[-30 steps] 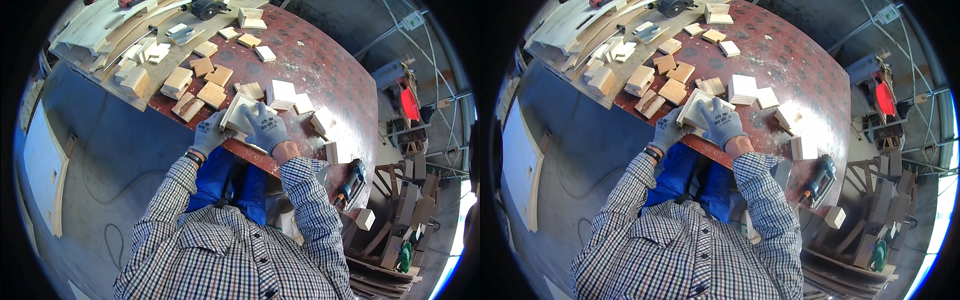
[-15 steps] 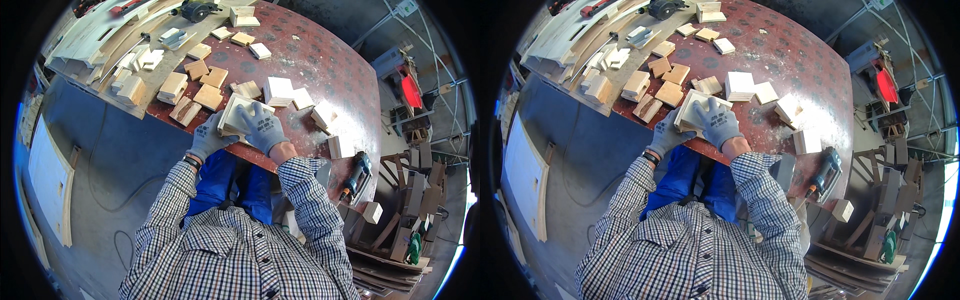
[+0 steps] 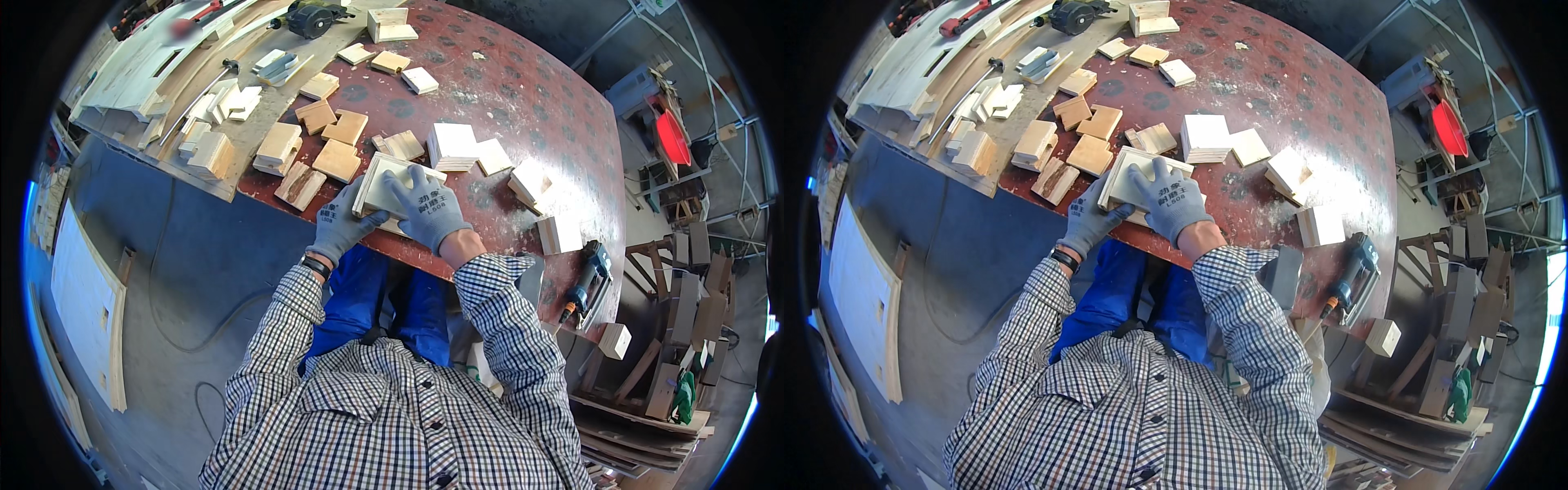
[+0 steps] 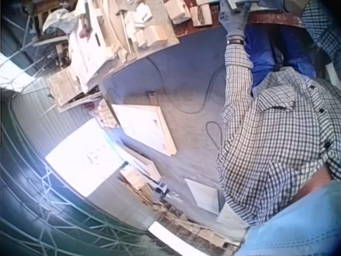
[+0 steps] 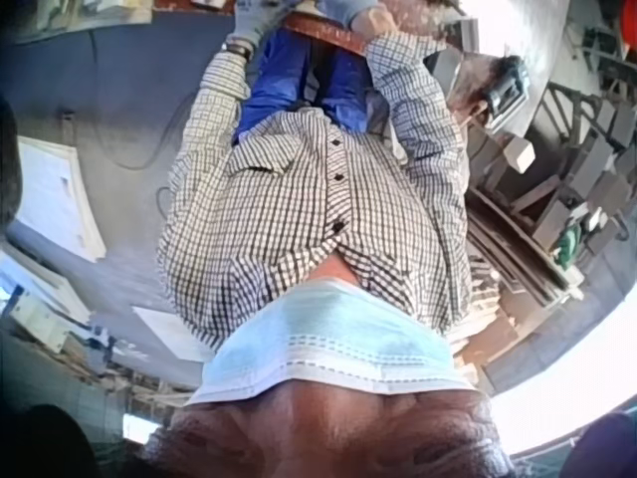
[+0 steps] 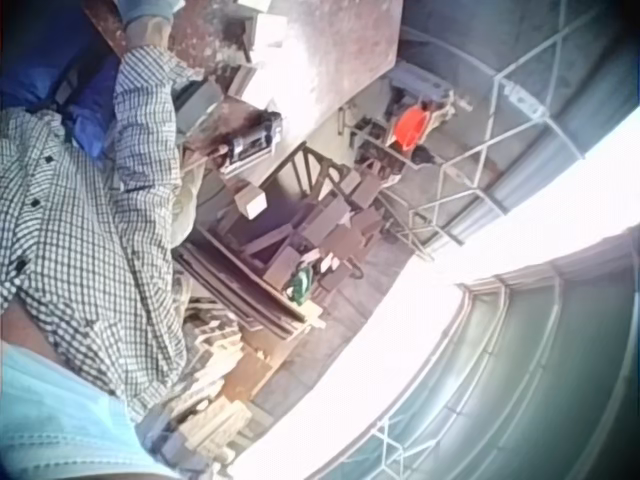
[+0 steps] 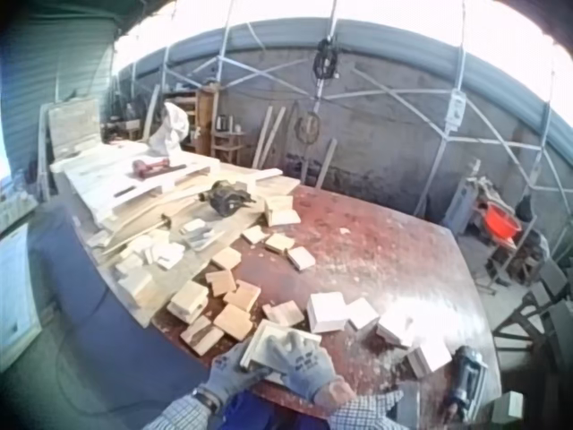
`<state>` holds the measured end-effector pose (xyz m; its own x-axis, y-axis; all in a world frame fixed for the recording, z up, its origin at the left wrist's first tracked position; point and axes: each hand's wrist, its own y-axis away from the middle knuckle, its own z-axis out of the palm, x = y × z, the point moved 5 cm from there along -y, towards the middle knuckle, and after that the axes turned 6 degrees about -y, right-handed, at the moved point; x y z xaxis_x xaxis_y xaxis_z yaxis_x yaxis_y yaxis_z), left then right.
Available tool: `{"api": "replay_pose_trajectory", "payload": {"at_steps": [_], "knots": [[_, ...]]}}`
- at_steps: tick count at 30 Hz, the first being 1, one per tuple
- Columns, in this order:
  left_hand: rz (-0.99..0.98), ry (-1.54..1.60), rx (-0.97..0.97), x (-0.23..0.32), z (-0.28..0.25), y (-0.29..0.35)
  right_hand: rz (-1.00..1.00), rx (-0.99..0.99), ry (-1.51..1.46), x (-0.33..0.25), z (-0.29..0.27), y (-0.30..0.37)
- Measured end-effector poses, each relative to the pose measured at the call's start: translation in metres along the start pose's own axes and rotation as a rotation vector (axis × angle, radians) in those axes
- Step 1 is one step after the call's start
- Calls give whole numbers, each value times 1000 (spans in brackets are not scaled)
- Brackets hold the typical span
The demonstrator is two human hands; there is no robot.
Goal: The person assembles small wooden boxes by hand at a workbench. They pick up pre-cut wooden pieces, fit them together to form box shapes, and place the completed boxes on the table. The person also retrieves additional pieces from a white bag and continues assembling more boxes.
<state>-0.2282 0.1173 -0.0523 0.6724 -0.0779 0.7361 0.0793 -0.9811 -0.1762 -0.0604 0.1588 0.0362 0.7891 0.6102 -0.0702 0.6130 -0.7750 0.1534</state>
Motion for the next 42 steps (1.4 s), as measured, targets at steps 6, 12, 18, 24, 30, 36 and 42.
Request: {"api": "replay_pose_trajectory", "payload": {"at_steps": [6, 12, 18, 24, 30, 36, 42], "knots": [[-3, -16, 21, -1, 2, 1, -2, 1, 2, 0, 0, 0], [12, -4, 6, 1, 0, 0, -5, 14, 6, 1, 1, -1], [90, -157, 12, -6, 7, 2, 1, 21, 9, -1, 0, 0], [104, -122, 33, -8, 7, 3, 7, 18, 25, 0, 2, -1], [101, -124, 48, -7, 8, 4, -6, 39, 21, 0, 1, 1], [88, -173, 58, -10, 11, 4, 7, 20, 15, 0, 2, 0], [103, -217, 79, -8, 11, 6, 4, 5, 20, 0, 3, 1]]}}
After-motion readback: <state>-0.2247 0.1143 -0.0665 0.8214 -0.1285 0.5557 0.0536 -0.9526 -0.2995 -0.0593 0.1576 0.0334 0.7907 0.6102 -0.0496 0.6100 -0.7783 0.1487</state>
